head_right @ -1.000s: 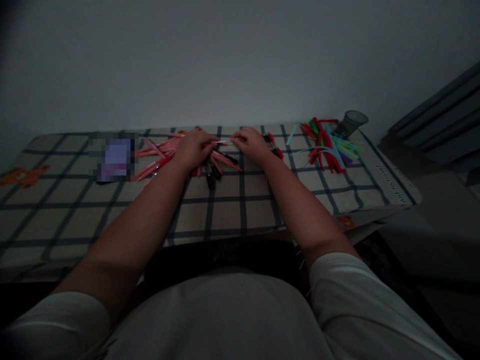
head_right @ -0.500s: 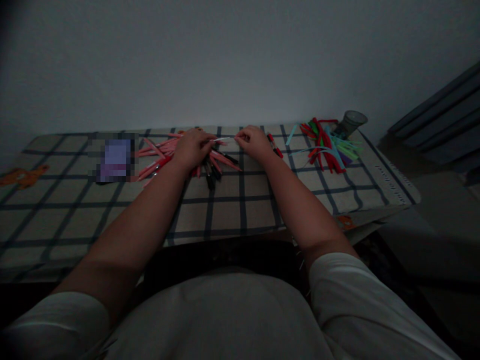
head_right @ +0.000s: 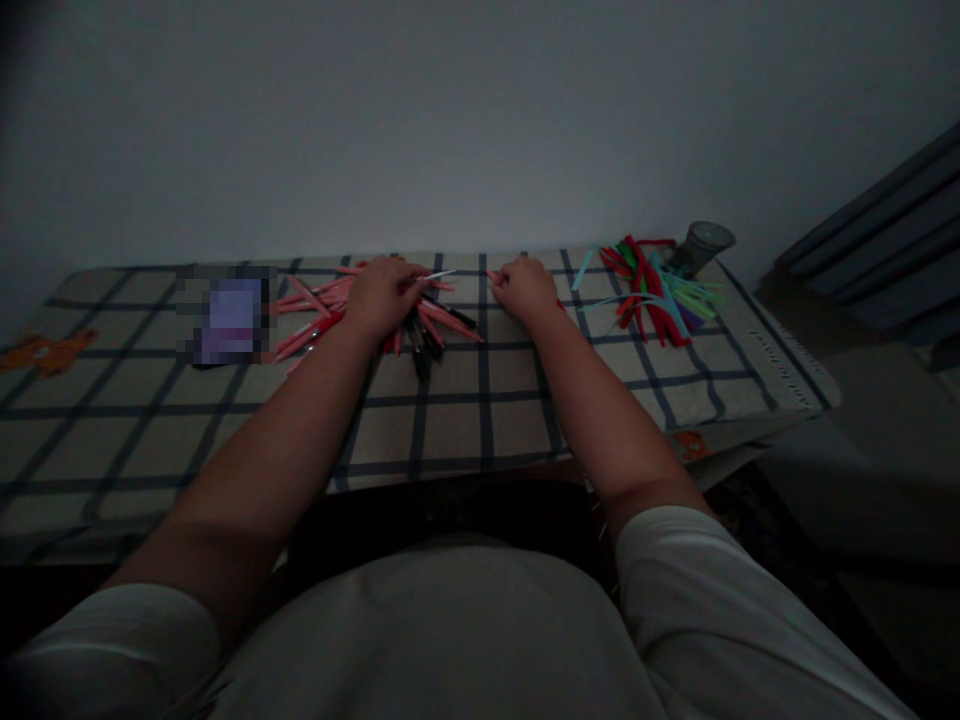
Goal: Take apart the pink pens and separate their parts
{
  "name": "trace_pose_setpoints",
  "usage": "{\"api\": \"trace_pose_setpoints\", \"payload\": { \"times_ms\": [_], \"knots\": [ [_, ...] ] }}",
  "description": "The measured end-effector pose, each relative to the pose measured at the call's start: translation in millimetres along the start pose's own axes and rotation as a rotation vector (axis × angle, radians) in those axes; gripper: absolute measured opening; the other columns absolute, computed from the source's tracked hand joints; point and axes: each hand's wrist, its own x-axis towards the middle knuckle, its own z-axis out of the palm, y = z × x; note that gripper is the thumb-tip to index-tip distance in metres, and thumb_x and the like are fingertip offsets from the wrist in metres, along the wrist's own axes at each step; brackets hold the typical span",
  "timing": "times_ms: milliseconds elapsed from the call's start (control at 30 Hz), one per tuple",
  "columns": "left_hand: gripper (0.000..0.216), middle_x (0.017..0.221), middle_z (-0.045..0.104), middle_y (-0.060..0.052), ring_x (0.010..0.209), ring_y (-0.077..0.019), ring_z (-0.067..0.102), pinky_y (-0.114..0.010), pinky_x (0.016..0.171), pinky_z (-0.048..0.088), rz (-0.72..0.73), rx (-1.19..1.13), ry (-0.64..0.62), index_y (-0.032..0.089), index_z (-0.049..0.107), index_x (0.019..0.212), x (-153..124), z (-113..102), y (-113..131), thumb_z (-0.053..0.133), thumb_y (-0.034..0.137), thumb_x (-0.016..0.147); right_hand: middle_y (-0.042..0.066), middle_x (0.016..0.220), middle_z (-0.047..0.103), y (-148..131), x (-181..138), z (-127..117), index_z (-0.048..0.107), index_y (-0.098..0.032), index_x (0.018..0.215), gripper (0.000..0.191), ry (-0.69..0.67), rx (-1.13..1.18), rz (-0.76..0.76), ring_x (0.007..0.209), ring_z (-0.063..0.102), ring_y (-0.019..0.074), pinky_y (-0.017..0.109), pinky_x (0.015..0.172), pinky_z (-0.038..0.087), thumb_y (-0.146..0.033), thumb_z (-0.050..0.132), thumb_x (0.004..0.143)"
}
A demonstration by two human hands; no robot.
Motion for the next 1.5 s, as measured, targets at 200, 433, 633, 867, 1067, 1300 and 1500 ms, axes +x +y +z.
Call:
{"api": "trace_pose_setpoints", "payload": {
  "times_ms": [200, 433, 633, 867, 1067, 1300, 1500],
  "knots": [
    [0.039, 0.124, 0.080, -0.013, 0.122, -0.0343, 0.065, -0.047, 0.107, 0.051, -0.022, 0.045, -0.031, 0.025, 0.082, 0.134, -1.5, -4.5, 5.7, 0.057, 0.037, 0.108, 0.020, 0.121, 0.077, -5.4, -3.0, -6.4, 0.087, -0.016, 0.110, 0.027, -0.047, -0.072, 0.010, 0.116, 0.068, 0.0364, 0.046, 0.101, 0.054, -0.031, 0.066, 0.102],
    [0.036, 0.125, 0.080, -0.012, 0.121, -0.0326, 0.065, -0.046, 0.106, 0.050, -0.003, 0.036, -0.014, 0.026, 0.082, 0.132, -1.3, -2.5, 3.1, 0.058, 0.036, 0.107, 0.021, 0.125, 0.076, -5.9, -2.6, -6.5, 0.086, -0.015, 0.108, 0.026, -0.072, -0.087, 0.010, 0.117, 0.067, 0.0372, 0.047, 0.101, 0.054, -0.028, 0.065, 0.101],
    [0.037, 0.124, 0.080, -0.013, 0.120, -0.0328, 0.065, -0.046, 0.106, 0.050, -0.002, 0.049, -0.034, 0.024, 0.082, 0.133, -1.3, -3.7, 4.4, 0.056, 0.035, 0.108, 0.020, 0.122, 0.078, -4.1, -0.8, -4.4, 0.085, -0.016, 0.105, 0.021, -0.053, -0.077, 0.051, 0.115, 0.069, 0.0381, 0.049, 0.100, 0.056, -0.023, 0.066, 0.098],
    [0.037, 0.126, 0.081, -0.012, 0.121, -0.0331, 0.066, -0.046, 0.106, 0.051, 0.017, 0.054, -0.025, 0.025, 0.083, 0.134, -1.8, -3.2, 5.5, 0.058, 0.034, 0.107, 0.021, 0.119, 0.077, -0.3, -0.3, 1.5, 0.083, -0.016, 0.105, 0.020, -0.003, -0.036, 0.039, 0.113, 0.069, 0.0379, 0.050, 0.099, 0.055, -0.025, 0.066, 0.098],
    [0.038, 0.125, 0.081, -0.012, 0.121, -0.0330, 0.066, -0.046, 0.105, 0.051, 0.020, 0.058, -0.030, 0.026, 0.082, 0.134, -1.2, -2.5, 3.6, 0.057, 0.035, 0.107, 0.019, 0.112, 0.075, 4.8, 4.6, 6.2, 0.080, -0.018, 0.099, 0.021, 0.080, 0.059, 0.035, 0.107, 0.066, 0.0353, 0.049, 0.098, 0.054, -0.034, 0.067, 0.100],
    [0.039, 0.127, 0.079, -0.013, 0.125, -0.0329, 0.064, -0.045, 0.108, 0.049, 0.046, 0.062, -0.076, 0.024, 0.082, 0.137, -1.9, -6.5, 8.2, 0.056, 0.033, 0.109, 0.009, 0.096, 0.070, 9.9, 23.3, 15.4, 0.076, -0.021, 0.100, 0.027, 0.244, 0.458, -0.128, 0.094, 0.063, 0.0267, 0.042, 0.092, 0.053, -0.042, 0.060, 0.105],
    [0.038, 0.122, 0.081, -0.011, 0.122, -0.0321, 0.065, -0.047, 0.110, 0.048, 0.151, 0.056, -0.111, 0.025, 0.083, 0.134, 1.9, -0.6, 3.7, 0.058, 0.031, 0.106, 0.008, 0.095, 0.071, -1.2, 11.6, 13.5, 0.081, -0.022, 0.103, 0.031, 0.055, 0.472, -0.400, 0.096, 0.063, 0.0266, 0.044, 0.096, 0.051, -0.050, 0.067, 0.102]
  ]
}}
